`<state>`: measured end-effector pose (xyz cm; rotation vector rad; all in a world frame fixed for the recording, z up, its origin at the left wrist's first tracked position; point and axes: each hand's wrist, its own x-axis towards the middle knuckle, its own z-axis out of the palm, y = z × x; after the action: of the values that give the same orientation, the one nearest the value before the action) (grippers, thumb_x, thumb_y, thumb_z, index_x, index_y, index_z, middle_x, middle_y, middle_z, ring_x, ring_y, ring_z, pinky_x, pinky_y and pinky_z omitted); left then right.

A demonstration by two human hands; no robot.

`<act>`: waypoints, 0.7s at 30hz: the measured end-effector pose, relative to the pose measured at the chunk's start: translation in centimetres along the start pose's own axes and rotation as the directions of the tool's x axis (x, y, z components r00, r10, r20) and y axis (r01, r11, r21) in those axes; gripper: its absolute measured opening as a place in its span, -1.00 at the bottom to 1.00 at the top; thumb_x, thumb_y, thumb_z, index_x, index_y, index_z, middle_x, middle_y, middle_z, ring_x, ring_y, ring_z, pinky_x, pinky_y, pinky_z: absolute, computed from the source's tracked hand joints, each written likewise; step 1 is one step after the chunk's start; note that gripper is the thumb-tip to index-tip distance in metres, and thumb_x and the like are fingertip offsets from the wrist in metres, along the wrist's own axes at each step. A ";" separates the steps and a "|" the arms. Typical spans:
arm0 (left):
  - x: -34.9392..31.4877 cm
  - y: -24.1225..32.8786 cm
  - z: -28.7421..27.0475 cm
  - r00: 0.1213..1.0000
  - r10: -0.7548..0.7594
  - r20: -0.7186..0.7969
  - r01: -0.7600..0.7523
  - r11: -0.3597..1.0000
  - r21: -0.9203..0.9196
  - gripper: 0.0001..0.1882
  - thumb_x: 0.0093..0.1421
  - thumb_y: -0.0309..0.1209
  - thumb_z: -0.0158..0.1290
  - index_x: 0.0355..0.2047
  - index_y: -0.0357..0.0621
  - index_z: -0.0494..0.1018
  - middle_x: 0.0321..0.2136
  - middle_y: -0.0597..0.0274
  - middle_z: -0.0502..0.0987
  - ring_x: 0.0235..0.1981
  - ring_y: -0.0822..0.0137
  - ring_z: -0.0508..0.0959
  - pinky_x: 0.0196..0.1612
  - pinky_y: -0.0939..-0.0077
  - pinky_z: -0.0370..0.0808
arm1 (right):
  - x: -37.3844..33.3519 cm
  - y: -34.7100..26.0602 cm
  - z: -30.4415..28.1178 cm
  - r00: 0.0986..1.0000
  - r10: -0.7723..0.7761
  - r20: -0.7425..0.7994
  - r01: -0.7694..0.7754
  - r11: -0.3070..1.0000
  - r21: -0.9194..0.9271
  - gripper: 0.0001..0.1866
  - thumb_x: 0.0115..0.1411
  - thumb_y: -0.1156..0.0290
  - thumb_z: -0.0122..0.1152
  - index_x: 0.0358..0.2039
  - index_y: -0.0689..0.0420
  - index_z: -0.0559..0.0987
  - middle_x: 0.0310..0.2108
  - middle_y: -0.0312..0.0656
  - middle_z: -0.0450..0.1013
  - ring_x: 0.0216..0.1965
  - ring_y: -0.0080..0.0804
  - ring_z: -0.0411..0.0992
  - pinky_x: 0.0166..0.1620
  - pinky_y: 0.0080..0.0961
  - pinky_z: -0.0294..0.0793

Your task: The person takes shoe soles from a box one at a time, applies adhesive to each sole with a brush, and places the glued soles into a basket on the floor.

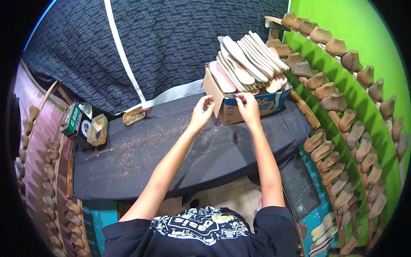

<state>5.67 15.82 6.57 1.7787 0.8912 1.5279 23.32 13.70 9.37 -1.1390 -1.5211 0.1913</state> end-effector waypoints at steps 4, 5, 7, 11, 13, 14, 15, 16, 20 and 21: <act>4.0 -1.4 0.5 1.000 -0.016 -0.003 0.016 1.000 -0.020 -0.68 0.00 -0.45 -0.06 -0.19 -0.21 0.27 -0.34 0.15 0.41 -0.46 0.47 0.40 -0.36 0.61 0.37 | 2.1 0.1 0.7 0.983 -0.157 0.092 0.180 0.910 -0.372 -0.85 -0.10 0.39 0.11 -0.45 0.10 0.47 -0.43 -0.24 0.34 -0.31 -0.25 0.29 -0.25 -0.40 0.26; 4.8 -1.7 0.6 0.999 -0.038 0.003 0.038 0.999 -0.015 -0.67 0.00 -0.45 -0.06 -0.18 -0.21 0.25 -0.33 0.14 0.41 -0.46 0.47 0.40 -0.36 0.61 0.37 | 2.3 0.0 0.9 0.979 -0.163 0.124 0.202 0.864 -0.461 -0.84 -0.12 0.37 0.13 -0.45 0.08 0.47 -0.40 -0.27 0.33 -0.27 -0.29 0.28 -0.22 -0.39 0.23; 6.3 -2.1 1.0 0.997 -0.068 0.031 0.070 0.996 -0.048 -0.65 0.01 -0.44 -0.06 -0.15 -0.22 0.23 -0.31 0.13 0.40 -0.45 0.46 0.40 -0.35 0.62 0.36 | 3.2 0.1 1.3 0.958 -0.196 0.209 0.277 0.818 -0.504 -0.81 -0.16 0.35 0.17 -0.46 0.06 0.48 -0.39 -0.30 0.33 -0.25 -0.31 0.26 -0.21 -0.39 0.21; 8.5 -4.4 1.5 0.979 -0.182 0.094 0.191 0.976 -0.102 -0.60 0.01 -0.42 -0.07 -0.11 -0.25 0.18 -0.29 0.09 0.40 -0.42 0.45 0.40 -0.32 0.62 0.35 | 5.3 0.3 2.5 0.889 -0.282 0.362 0.451 0.682 -0.576 -0.78 -0.26 0.31 0.23 -0.52 0.02 0.47 -0.41 -0.33 0.33 -0.26 -0.36 0.27 -0.22 -0.32 0.19; 8.9 -4.7 1.8 0.958 -0.246 0.148 0.271 0.945 -0.184 -0.59 0.03 -0.43 -0.09 -0.09 -0.26 0.15 -0.27 0.11 0.38 -0.41 0.46 0.39 -0.33 0.62 0.34 | 6.0 0.4 2.7 0.870 -0.288 0.399 0.487 0.619 -0.616 -0.77 -0.30 0.29 0.24 -0.55 0.01 0.48 -0.42 -0.34 0.33 -0.26 -0.40 0.28 -0.22 -0.30 0.17; 8.8 -4.9 1.7 0.948 -0.274 0.162 0.308 0.918 -0.251 -0.58 0.03 -0.44 -0.10 -0.08 -0.25 0.13 -0.26 0.13 0.36 -0.43 0.47 0.38 -0.35 0.63 0.34 | 6.2 0.1 3.1 0.864 -0.241 0.441 0.495 0.560 -0.665 -0.74 -0.32 0.28 0.25 -0.52 0.01 0.48 -0.42 -0.33 0.33 -0.26 -0.40 0.28 -0.21 -0.31 0.18; 8.8 -5.0 1.6 0.937 -0.302 0.176 0.344 0.884 -0.316 -0.58 0.04 -0.44 -0.11 -0.07 -0.24 0.11 -0.25 0.16 0.35 -0.44 0.48 0.38 -0.37 0.64 0.34 | 6.5 0.1 3.3 0.857 -0.192 0.479 0.505 0.496 -0.706 -0.70 -0.34 0.27 0.26 -0.50 0.00 0.47 -0.43 -0.33 0.32 -0.26 -0.41 0.28 -0.21 -0.33 0.18; 8.8 -5.1 1.5 0.936 -0.305 0.178 0.348 0.883 -0.315 -0.58 0.04 -0.44 -0.11 -0.07 -0.24 0.11 -0.25 0.16 0.35 -0.44 0.48 0.38 -0.37 0.64 0.34 | 6.7 0.7 3.8 0.841 -0.208 0.499 0.534 0.461 -0.708 -0.73 -0.34 0.25 0.24 -0.56 0.03 0.46 -0.45 -0.31 0.32 -0.27 -0.41 0.30 -0.23 -0.36 0.20; 8.8 -4.0 0.9 0.910 -0.349 0.226 0.412 0.824 -0.388 -0.57 0.05 -0.44 -0.12 -0.06 -0.22 0.08 -0.27 0.21 0.34 -0.46 0.53 0.37 -0.44 0.69 0.33 | 7.1 1.7 4.2 0.812 -0.301 0.500 0.584 0.415 -0.698 -0.80 -0.29 0.27 0.20 -0.60 0.05 0.47 -0.53 -0.30 0.33 -0.36 -0.41 0.34 -0.28 -0.40 0.25; 8.8 -3.7 0.7 0.892 -0.383 0.242 0.450 0.801 -0.394 -0.58 0.05 -0.43 -0.13 -0.06 -0.22 0.08 -0.30 0.22 0.35 -0.47 0.55 0.37 -0.45 0.70 0.33 | 7.0 1.7 4.3 0.801 -0.349 0.486 0.596 0.400 -0.696 -0.82 -0.27 0.29 0.18 -0.62 0.07 0.46 -0.57 -0.28 0.33 -0.41 -0.40 0.35 -0.32 -0.41 0.27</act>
<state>6.95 25.13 8.50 1.2433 0.7270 1.1702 21.66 21.58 11.60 -1.3375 -2.2259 -0.9486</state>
